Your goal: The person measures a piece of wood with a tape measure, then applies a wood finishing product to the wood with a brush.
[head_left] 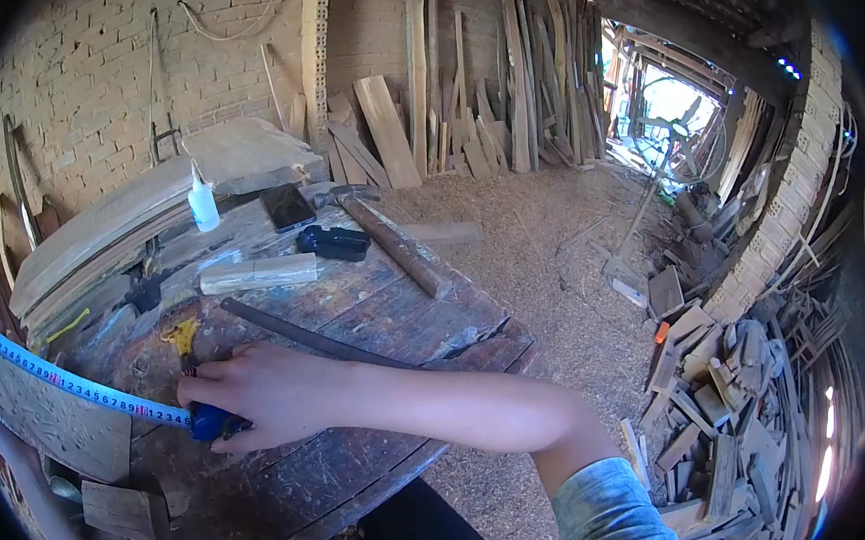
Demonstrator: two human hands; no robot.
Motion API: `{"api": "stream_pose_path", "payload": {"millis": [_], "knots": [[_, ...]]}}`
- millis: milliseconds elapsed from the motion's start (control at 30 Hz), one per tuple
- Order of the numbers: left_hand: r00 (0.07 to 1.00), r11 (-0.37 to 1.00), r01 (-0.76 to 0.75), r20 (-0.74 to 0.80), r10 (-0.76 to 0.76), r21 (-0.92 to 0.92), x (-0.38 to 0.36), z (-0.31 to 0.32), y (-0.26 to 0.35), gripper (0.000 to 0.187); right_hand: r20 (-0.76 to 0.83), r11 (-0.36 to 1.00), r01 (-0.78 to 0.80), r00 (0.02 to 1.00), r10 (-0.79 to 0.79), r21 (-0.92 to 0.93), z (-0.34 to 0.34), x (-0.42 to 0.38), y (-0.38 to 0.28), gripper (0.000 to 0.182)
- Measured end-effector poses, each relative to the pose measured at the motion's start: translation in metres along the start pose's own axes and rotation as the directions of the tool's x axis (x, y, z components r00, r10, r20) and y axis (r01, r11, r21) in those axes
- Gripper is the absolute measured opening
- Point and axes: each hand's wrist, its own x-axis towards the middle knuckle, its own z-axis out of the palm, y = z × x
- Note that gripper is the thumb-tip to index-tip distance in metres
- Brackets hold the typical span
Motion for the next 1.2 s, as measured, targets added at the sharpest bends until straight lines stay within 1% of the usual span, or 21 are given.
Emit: {"api": "stream_pose_path", "payload": {"millis": [200,400,533,633,733,800,833,933,1200], "knots": [[0.999,1.0,0.012,-0.049,-0.011,0.011,-0.007,0.008,0.003,0.077,-0.024,1.0,0.018,1.0,-0.019,-0.016,0.003,-0.001,0.001,0.053],[0.997,0.997,0.042,0.061,-0.038,-0.065,-0.012,0.014,0.001,0.076,-0.029,0.998,0.021,0.999,-0.023,-0.053,0.005,0.001,0.001,0.054],[0.995,0.996,0.054,0.09,-0.048,-0.067,-0.015,0.014,0.0,0.076,0.0,0.999,0.004,1.0,-0.004,-0.053,0.002,0.0,-0.002,0.055],[0.993,0.996,0.056,0.109,-0.048,-0.071,-0.016,0.015,0.0,0.076,-0.046,0.993,0.037,0.998,-0.043,-0.113,0.009,-0.001,0.001,0.055],[0.989,0.995,0.066,0.136,-0.056,-0.076,-0.016,0.015,0.0,0.076,-0.032,0.993,0.031,0.999,-0.035,-0.114,0.009,-0.001,-0.001,0.052],[0.984,0.995,0.075,0.168,-0.063,-0.066,-0.017,0.014,0.0,0.076,-0.056,0.994,0.048,0.997,-0.054,-0.1,0.013,-0.002,0.001,0.049],[0.985,0.994,0.07,0.16,-0.057,-0.08,-0.018,0.015,0.001,0.076,-0.067,0.994,0.059,0.996,-0.065,-0.089,0.015,-0.001,0.001,0.048],[0.986,0.993,0.07,0.159,-0.054,-0.095,-0.026,0.023,0.003,0.076,-0.034,0.997,0.044,0.998,-0.047,-0.07,0.013,-0.001,-0.001,0.046],[0.989,0.989,0.081,0.135,-0.064,-0.121,-0.039,0.037,0.004,0.076,-0.043,0.997,0.06,0.997,-0.062,-0.042,0.013,-0.001,-0.002,0.046]]}}
